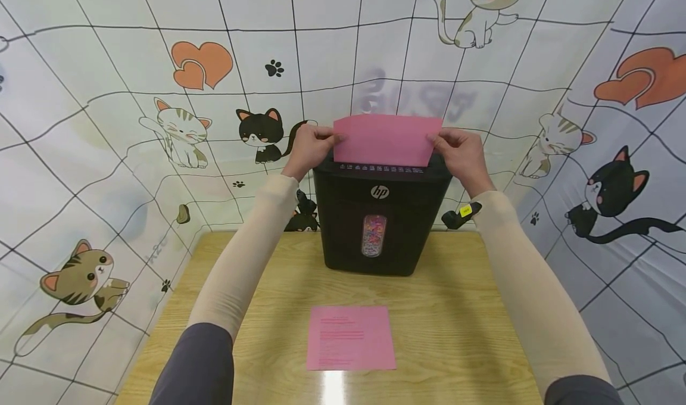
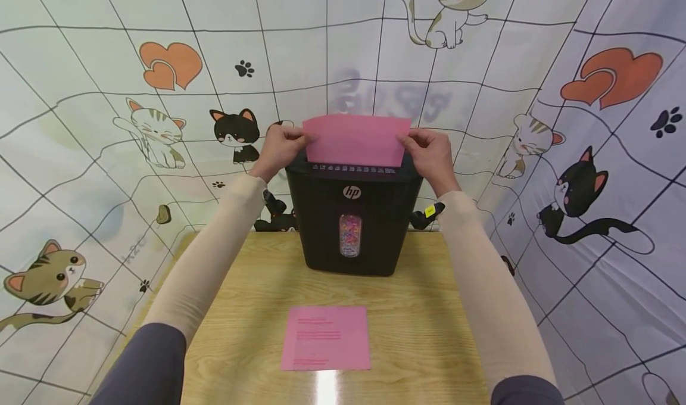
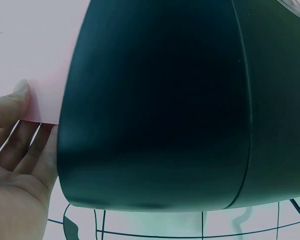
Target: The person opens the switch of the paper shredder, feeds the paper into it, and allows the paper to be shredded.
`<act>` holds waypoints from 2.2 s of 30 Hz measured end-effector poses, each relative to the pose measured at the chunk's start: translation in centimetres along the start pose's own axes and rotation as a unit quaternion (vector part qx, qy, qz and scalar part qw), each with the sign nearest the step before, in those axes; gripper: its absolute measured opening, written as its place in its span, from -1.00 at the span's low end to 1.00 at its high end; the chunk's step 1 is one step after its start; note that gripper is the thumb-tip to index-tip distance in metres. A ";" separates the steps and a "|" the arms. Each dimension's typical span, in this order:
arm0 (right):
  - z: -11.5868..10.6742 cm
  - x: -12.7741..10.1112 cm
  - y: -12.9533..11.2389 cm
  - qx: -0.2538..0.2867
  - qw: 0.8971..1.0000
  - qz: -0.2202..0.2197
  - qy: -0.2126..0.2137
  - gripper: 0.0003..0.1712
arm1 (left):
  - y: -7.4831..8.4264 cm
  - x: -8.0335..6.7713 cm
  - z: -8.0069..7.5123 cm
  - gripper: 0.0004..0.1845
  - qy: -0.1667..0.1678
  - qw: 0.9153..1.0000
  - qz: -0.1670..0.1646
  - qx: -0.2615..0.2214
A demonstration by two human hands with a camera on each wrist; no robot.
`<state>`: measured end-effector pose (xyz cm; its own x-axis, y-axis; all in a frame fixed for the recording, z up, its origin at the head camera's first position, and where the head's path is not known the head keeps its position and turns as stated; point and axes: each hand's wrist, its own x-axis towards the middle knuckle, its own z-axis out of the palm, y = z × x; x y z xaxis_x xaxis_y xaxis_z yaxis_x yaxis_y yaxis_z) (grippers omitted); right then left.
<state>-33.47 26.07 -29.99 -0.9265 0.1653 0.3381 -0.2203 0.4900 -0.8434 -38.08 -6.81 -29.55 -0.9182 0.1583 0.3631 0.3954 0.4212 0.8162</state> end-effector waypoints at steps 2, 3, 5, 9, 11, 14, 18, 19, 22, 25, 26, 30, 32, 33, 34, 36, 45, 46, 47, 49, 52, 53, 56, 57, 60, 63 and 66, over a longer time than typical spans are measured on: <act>0.0 0.0 0.1 0.003 1.000 -0.001 -0.002 -0.47 | -0.1 0.0 0.1 -0.69 0.000 1.000 0.001 -0.004; 0.0 -0.1 0.1 0.004 1.000 -0.001 -0.004 -0.48 | -0.2 0.0 0.1 -0.69 0.000 1.000 0.002 -0.006; 0.0 -0.1 0.1 0.006 1.000 -0.001 -0.006 -0.49 | -0.3 0.0 0.1 -0.69 0.000 1.000 0.005 -0.006; 0.0 -0.2 0.1 0.010 1.000 -0.005 -0.011 -0.49 | -0.4 -0.1 0.1 -0.68 0.001 1.000 0.012 -0.002; 0.0 -0.3 0.2 0.011 1.000 -0.006 -0.012 -0.48 | -0.4 -0.1 0.1 -0.68 0.001 1.000 0.014 0.000; 0.0 -0.3 0.2 0.007 1.000 -0.006 -0.011 -0.48 | -0.3 -0.1 0.2 -0.67 0.000 1.000 0.014 0.000; -0.1 -0.4 0.1 -0.002 1.000 -0.004 -0.009 -0.49 | -0.4 -0.1 0.3 -0.69 0.000 1.000 0.022 0.002; -0.1 -0.4 0.0 -0.005 1.000 -0.003 -0.009 -0.49 | -0.4 -0.1 0.3 -0.69 0.000 1.000 0.025 0.003; -0.1 -0.5 -0.1 -0.005 1.000 0.004 -0.012 -0.48 | -0.6 -0.1 0.2 -0.70 -0.004 1.000 0.027 0.003; 0.0 -0.6 -0.2 -0.006 1.000 0.011 -0.017 -0.45 | -0.8 -0.1 0.1 -0.70 -0.008 1.000 0.022 0.000; 0.1 -0.6 -0.2 -0.005 1.000 0.011 -0.021 -0.44 | -0.9 -0.1 0.0 -0.71 -0.010 1.000 0.020 -0.002; 0.2 -0.7 0.0 -0.008 1.000 0.007 -0.029 -0.43 | -1.2 -0.1 -0.1 -0.71 -0.015 1.000 0.013 -0.006; 0.3 -0.8 0.1 -0.012 0.999 0.001 -0.030 -0.43 | -1.3 -0.2 -0.1 -0.70 -0.018 1.000 0.009 -0.009; 0.3 -0.8 0.1 -0.014 0.999 -0.001 -0.030 -0.43 | -1.3 -0.2 -0.1 -0.70 -0.018 1.000 0.009 -0.010; 0.3 -0.8 0.1 -0.015 0.999 -0.003 -0.029 -0.43 | -1.3 -0.2 -0.1 -0.70 -0.018 1.000 0.008 -0.010; 0.3 -0.8 0.1 -0.016 0.999 -0.003 -0.029 -0.43 | -1.3 -0.2 -0.1 -0.70 -0.017 1.000 0.008 -0.008; 0.0 -0.9 -0.1 -0.019 0.999 0.005 -0.026 -0.43 | -1.0 -0.1 0.2 -0.71 -0.014 1.000 0.003 -0.003; 0.0 -0.9 -0.1 -0.016 1.000 0.006 -0.026 -0.43 | -1.0 -0.1 0.2 -0.71 -0.014 1.000 0.002 -0.004; 0.0 -0.9 -0.1 -0.015 0.999 0.006 -0.027 -0.43 | -1.0 -0.1 0.3 -0.71 -0.015 1.000 0.002 -0.003; -0.1 -0.9 0.0 -0.016 0.999 0.007 -0.028 -0.42 | -1.0 -0.1 0.3 -0.71 -0.016 1.000 0.001 -0.005; 0.0 -1.0 0.1 -0.024 0.999 0.004 -0.028 -0.42 | -1.0 -0.2 0.3 -0.70 -0.017 1.000 0.001 -0.003; 0.0 -1.0 0.1 -0.028 0.999 0.002 -0.028 -0.42 | -1.1 -0.2 0.2 -0.70 -0.018 1.000 0.001 -0.002; 0.1 -1.0 0.2 -0.029 0.999 -0.005 -0.026 -0.44 | -1.1 -0.2 0.2 -0.70 -0.017 1.000 0.002 0.003; 0.1 -1.0 0.3 -0.028 0.999 -0.006 -0.025 -0.45 | -1.2 -0.2 0.2 -0.70 -0.017 1.000 0.002 0.003; 0.2 -0.8 0.3 -0.025 0.999 -0.005 -0.019 -0.45 | -1.3 -0.2 0.1 -0.70 -0.016 1.000 0.007 0.002; 0.3 -0.7 0.2 -0.024 1.000 -0.002 -0.014 -0.44 | -1.4 -0.2 0.1 -0.71 -0.017 1.000 0.010 -0.006; 0.3 -0.7 0.1 -0.019 1.000 0.000 -0.013 -0.46 | -1.5 -0.2 0.0 -0.70 -0.018 1.000 0.009 -0.010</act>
<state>-33.00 25.74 -30.45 -0.9344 0.1428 0.3264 -0.2088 0.5227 -0.8265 -38.52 -7.43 -30.84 -0.9107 0.1983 0.3624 0.4127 0.3994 0.8186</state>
